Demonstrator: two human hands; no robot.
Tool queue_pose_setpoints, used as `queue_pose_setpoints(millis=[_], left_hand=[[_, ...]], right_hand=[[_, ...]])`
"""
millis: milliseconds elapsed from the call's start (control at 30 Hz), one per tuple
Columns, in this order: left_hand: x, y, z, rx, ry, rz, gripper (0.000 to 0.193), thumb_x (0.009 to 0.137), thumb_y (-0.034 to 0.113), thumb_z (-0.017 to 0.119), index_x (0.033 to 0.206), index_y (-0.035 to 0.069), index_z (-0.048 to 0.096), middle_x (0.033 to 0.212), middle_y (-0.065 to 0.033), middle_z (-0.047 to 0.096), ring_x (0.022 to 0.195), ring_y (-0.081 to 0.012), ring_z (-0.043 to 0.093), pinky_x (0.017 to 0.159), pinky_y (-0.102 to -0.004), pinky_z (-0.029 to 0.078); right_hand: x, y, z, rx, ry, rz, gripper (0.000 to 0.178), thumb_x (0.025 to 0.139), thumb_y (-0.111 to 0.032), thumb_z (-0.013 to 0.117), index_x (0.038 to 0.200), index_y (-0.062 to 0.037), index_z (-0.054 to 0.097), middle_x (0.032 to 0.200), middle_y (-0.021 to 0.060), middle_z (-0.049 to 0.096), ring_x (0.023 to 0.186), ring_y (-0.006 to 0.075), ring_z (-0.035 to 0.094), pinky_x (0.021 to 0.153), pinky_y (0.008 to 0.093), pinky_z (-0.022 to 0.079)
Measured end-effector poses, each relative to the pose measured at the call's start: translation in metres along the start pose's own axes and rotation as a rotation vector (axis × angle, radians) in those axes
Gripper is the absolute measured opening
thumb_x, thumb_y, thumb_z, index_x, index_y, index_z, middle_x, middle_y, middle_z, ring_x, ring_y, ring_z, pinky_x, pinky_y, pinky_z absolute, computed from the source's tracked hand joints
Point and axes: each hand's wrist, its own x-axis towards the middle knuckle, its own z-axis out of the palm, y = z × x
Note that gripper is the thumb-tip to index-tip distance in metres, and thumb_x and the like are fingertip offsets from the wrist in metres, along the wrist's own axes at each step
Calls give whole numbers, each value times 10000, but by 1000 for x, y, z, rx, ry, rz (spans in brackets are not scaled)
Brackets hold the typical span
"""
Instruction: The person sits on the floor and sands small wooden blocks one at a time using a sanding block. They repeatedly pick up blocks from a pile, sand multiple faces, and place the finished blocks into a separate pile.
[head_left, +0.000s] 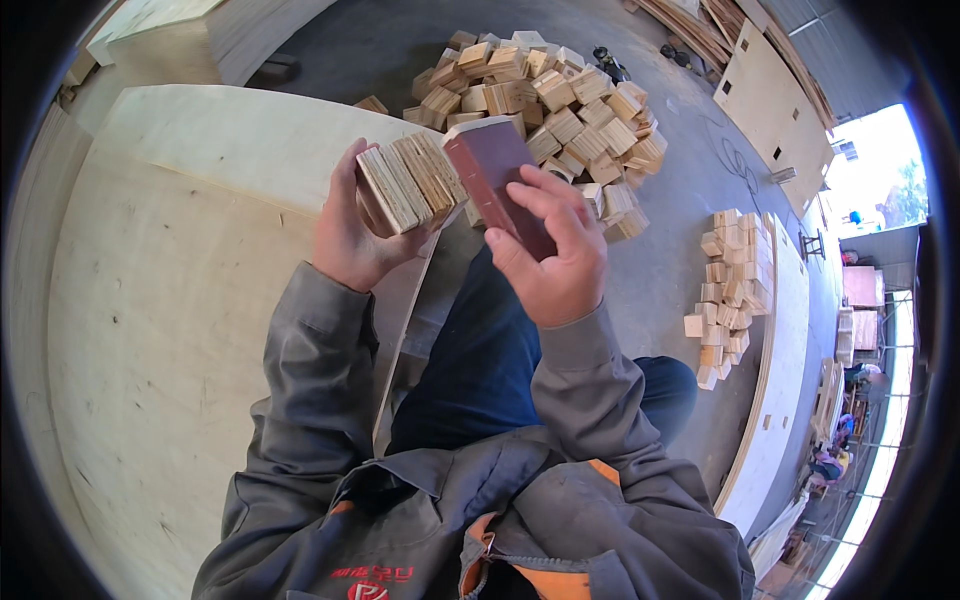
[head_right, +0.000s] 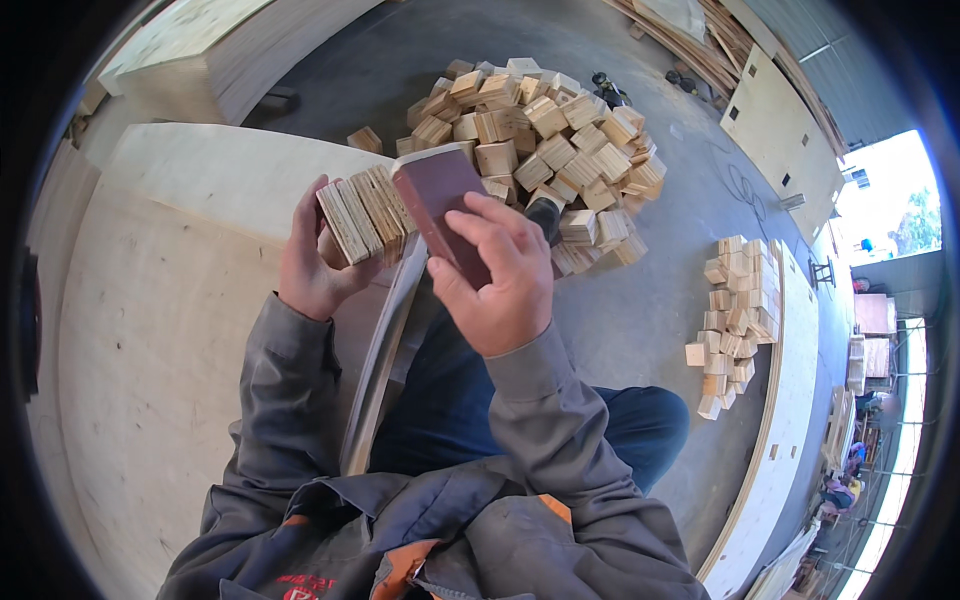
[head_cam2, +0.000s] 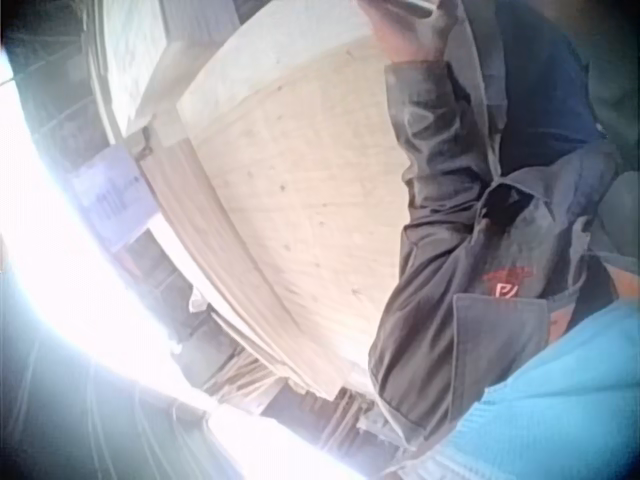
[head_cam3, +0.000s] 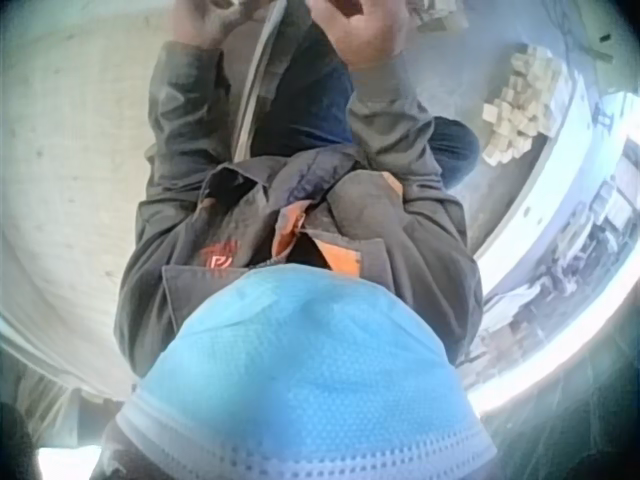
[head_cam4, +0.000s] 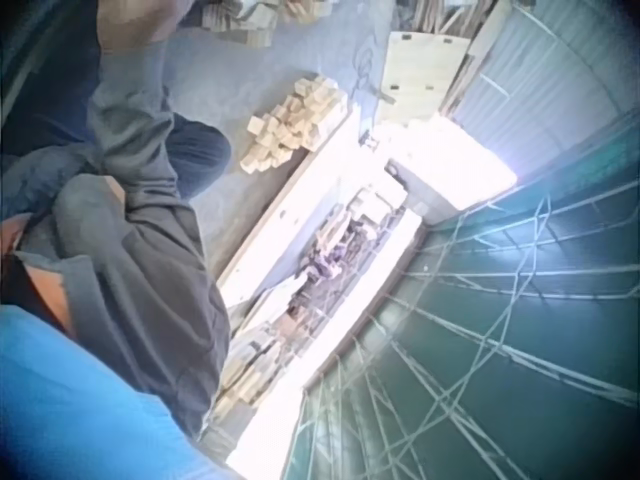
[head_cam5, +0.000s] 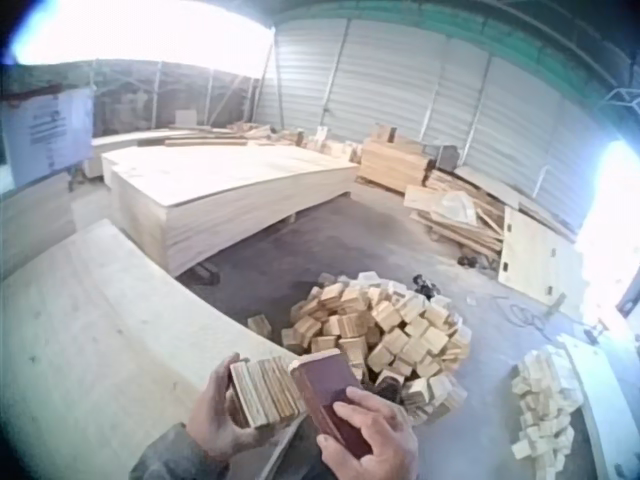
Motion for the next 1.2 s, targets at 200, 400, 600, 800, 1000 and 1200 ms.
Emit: queue_pose_setpoints(millis=[200, 400, 600, 800, 1000, 1200], left_hand=[[-2, -11, -5, -173, -81, -92, 1184, 737, -51, 925, 1708, 26, 252, 1615, -164, 520, 1492, -280, 559, 1242, -447, 494], [2, 0, 0, -172, -21, -109, 1007, 721, 71, 1011, 1534, -6, 421, 1423, -171, 669, 1331, -267, 690, 1130, -417, 565], [8, -5, -2, 28, 2, -63, 1012, 697, 166, 1034, 1514, -3, 461, 1382, -191, 699, 1282, -307, 722, 1090, -421, 580], [2, -5, -3, 66, 28, -77, 992, 676, 162, 1035, 1499, 7, 504, 1358, -194, 711, 1264, -332, 729, 1072, -422, 585], [1, -9, 0, -45, 27, -55, 984, 685, 93, 1000, 1521, 0, 490, 1356, -181, 707, 1273, -288, 718, 1088, -398, 574], [7, -9, 3, -155, -1, -91, 1009, 692, 75, 993, 1538, 3, 447, 1400, -179, 674, 1280, -267, 700, 1101, -410, 570]], right_hand=[[-9, -21, 6, -32, -105, -143, 505, 797, -167, 904, 1290, -141, 796, 1471, 138, 696, 1252, 361, 669, 1061, 490, 526], [30, -7, 44, -190, -83, -172, 476, 813, -189, 876, 1284, -166, 816, 1462, 107, 714, 1208, 353, 683, 1053, 496, 542], [72, 13, 75, -197, -74, -107, 455, 872, -230, 849, 1319, -156, 806, 1456, 138, 720, 1208, 383, 697, 1103, 512, 533], [9, -27, 23, -187, -174, -157, 498, 827, -176, 884, 1317, -135, 802, 1513, 129, 674, 1252, 376, 644, 1086, 503, 525], [-10, -44, 8, -164, -223, -200, 522, 787, -139, 897, 1300, -129, 801, 1518, 134, 663, 1218, 368, 647, 1039, 498, 532], [64, -18, 68, -187, -143, -188, 471, 850, -189, 853, 1316, -144, 804, 1473, 123, 702, 1244, 369, 673, 1090, 515, 530]])
